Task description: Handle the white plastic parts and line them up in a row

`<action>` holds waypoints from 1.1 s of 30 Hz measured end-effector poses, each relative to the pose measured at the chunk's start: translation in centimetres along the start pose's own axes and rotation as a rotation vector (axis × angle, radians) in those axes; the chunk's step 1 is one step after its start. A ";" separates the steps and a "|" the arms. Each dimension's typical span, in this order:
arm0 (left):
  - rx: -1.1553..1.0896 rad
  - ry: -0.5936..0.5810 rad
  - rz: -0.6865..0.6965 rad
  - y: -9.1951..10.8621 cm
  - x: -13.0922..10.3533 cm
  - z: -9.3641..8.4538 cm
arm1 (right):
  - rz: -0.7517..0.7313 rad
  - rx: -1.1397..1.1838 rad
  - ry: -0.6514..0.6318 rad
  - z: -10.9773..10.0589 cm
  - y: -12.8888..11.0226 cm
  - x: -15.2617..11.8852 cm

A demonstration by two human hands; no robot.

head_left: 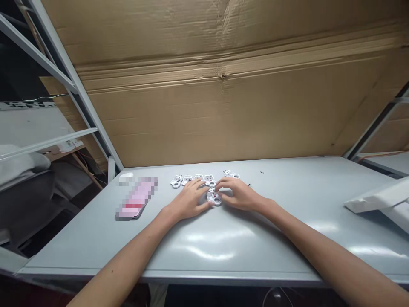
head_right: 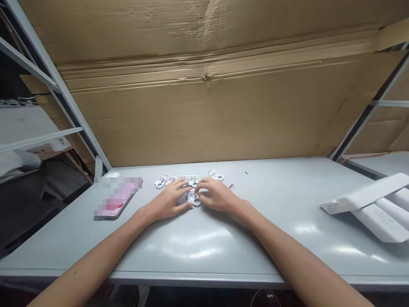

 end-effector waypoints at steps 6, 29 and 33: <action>0.010 -0.083 -0.018 -0.5 -0.1 0.6 | -0.005 -0.018 -0.061 0.5 -0.9 -0.4; -0.048 -0.273 -0.003 0.4 -0.5 1.8 | 0.244 -0.445 -0.029 -1.0 1.8 -0.6; -0.043 -0.289 -0.006 0.5 -0.5 1.8 | 0.240 -0.446 0.013 -0.5 2.8 -0.3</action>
Point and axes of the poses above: each hand's wrist, its own x-axis towards the middle knuckle, its own z-axis out of the palm, y = z × x, the point moved 10 cm from there along x, towards the middle knuckle, and after that the axes turned 13 degrees about x, right-handed, at the moved point
